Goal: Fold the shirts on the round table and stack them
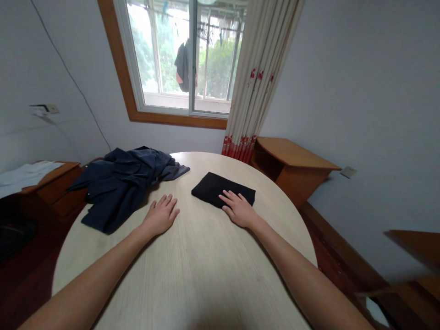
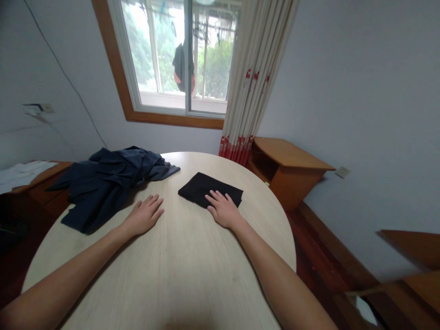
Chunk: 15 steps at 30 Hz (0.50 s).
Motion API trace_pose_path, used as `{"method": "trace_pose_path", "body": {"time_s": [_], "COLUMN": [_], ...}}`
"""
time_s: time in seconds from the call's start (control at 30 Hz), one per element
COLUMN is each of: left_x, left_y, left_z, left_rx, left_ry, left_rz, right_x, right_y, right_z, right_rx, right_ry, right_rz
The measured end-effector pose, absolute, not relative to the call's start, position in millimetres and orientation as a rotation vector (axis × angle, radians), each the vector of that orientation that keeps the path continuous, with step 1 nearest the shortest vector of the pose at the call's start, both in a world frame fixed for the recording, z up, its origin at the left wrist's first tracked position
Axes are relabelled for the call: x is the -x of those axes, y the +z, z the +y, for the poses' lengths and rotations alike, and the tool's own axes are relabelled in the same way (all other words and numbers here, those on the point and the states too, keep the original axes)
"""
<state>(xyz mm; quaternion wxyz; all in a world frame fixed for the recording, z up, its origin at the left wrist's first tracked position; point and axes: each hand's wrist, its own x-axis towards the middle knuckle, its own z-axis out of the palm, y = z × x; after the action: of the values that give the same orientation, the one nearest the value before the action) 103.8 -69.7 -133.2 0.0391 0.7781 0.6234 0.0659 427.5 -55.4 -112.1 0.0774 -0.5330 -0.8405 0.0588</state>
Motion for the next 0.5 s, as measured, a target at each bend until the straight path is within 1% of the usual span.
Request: {"method": "trace_pose_path", "body": {"time_s": [0.23,0.5], "left_x": [-104.2,-108.4], "left_y": [-133.5,-129.9], "left_z": [-69.5,-72.4], "left_rx": [-2.382,-2.365], "left_ry": [0.187,0.163], "left_rz": [1.928,1.937], "right_x": [-476.7,-511.7], "right_y": [-120.0,-124.0], "right_z": [10.9,64.6], "right_rx": [2.152,2.392], "right_ry": [0.05,0.055], "right_rz": [-2.134,-1.902]}}
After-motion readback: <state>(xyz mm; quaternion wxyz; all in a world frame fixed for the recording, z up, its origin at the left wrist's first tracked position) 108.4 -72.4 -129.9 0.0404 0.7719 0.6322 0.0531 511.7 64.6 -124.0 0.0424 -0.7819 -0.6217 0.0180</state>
